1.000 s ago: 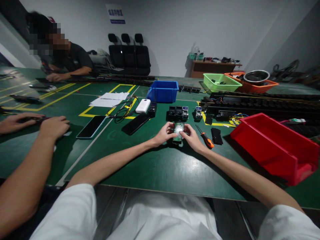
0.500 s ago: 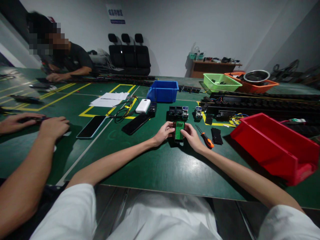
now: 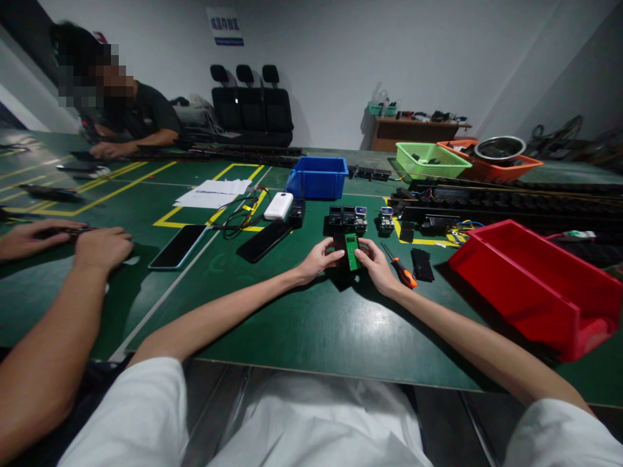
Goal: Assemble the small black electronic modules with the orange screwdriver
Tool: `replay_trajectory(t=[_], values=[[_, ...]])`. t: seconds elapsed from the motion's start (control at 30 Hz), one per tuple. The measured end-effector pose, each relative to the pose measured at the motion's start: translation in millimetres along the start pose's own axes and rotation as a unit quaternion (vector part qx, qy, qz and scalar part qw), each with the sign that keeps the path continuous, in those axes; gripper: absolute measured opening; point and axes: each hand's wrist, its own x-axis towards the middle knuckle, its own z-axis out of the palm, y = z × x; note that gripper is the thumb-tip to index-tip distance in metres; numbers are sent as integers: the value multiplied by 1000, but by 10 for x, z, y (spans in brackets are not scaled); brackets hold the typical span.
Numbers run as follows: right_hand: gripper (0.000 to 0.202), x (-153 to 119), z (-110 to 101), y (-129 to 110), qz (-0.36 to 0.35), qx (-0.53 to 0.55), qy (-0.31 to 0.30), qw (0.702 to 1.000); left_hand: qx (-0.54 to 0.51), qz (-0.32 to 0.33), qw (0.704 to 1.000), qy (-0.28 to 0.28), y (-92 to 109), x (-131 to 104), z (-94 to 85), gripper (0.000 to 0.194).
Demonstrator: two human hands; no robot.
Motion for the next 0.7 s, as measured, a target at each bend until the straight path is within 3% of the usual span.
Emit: replay_trajectory(t=[0.17,0.7], values=[[34,4,-7,1,-6,-21,-11,1000,8,-25,1000,3,-8,7,-17,57],[31,5,3,-31,-28,-52,-14,998,-20,-19,1000,8,6,-7,1,57]])
